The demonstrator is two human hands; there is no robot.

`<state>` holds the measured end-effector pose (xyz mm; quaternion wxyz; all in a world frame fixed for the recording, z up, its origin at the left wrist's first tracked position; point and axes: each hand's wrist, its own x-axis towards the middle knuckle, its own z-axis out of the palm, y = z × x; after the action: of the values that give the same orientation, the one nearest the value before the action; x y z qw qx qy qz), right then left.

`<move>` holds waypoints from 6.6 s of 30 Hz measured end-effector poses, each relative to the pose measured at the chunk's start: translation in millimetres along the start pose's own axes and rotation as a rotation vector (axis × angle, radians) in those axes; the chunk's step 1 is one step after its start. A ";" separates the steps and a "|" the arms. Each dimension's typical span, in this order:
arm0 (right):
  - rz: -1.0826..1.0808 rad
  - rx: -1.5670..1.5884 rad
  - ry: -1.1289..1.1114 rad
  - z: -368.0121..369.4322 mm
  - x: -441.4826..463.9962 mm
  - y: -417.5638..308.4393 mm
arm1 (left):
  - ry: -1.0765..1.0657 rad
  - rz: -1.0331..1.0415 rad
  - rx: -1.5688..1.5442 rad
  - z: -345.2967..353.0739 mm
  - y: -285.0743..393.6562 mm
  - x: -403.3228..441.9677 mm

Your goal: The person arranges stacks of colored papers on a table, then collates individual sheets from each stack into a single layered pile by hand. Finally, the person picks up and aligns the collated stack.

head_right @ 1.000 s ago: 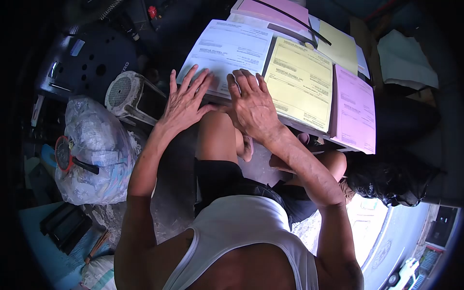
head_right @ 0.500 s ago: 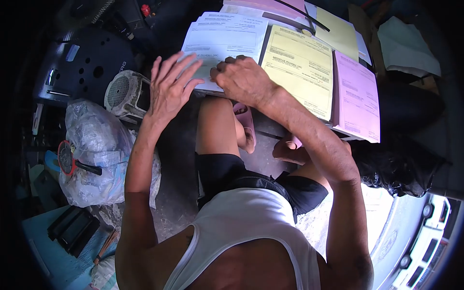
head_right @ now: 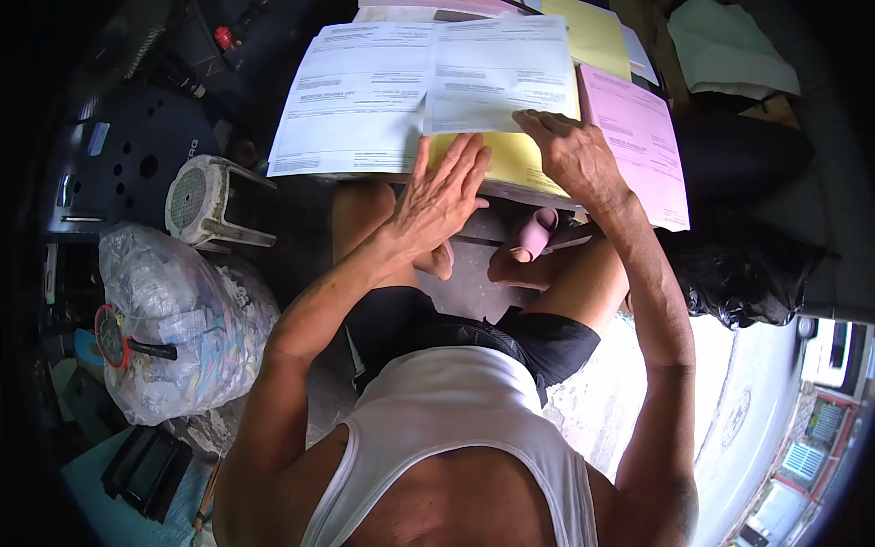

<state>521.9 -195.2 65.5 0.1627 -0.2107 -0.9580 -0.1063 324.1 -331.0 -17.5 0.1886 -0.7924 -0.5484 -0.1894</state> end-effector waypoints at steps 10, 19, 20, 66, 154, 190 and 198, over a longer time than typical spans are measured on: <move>0.036 0.093 -0.035 -12.7 -47.0 -45.3 | 0.267 0.067 -0.115 -15.8 0.7 -8.5; 0.036 0.197 0.030 -22.0 -44.2 -53.3 | -0.032 -0.077 -0.490 -54.1 -16.9 15.2; 0.059 0.231 -0.020 -22.5 -43.0 -51.6 | -0.071 -0.066 -0.495 -56.2 -19.3 16.2; 0.292 -0.031 -0.012 -62.2 -205.1 79.2 | 0.173 0.323 -0.358 30.7 136.3 126.7; 0.264 -0.126 0.051 -52.9 -167.9 119.5 | 0.309 0.330 -0.108 57.6 143.5 121.4; 0.853 0.188 0.000 -61.5 -187.4 81.8 | 0.304 -0.340 -0.322 -85.5 -112.7 -15.4; 0.830 0.316 0.205 -45.7 -159.8 102.1 | -0.066 0.112 -0.113 -30.2 -56.7 66.3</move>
<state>716.0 -176.0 64.6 0.3155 -0.5379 -0.7759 0.0953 289.6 -274.9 47.2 0.1358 -0.8369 -0.4976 -0.1831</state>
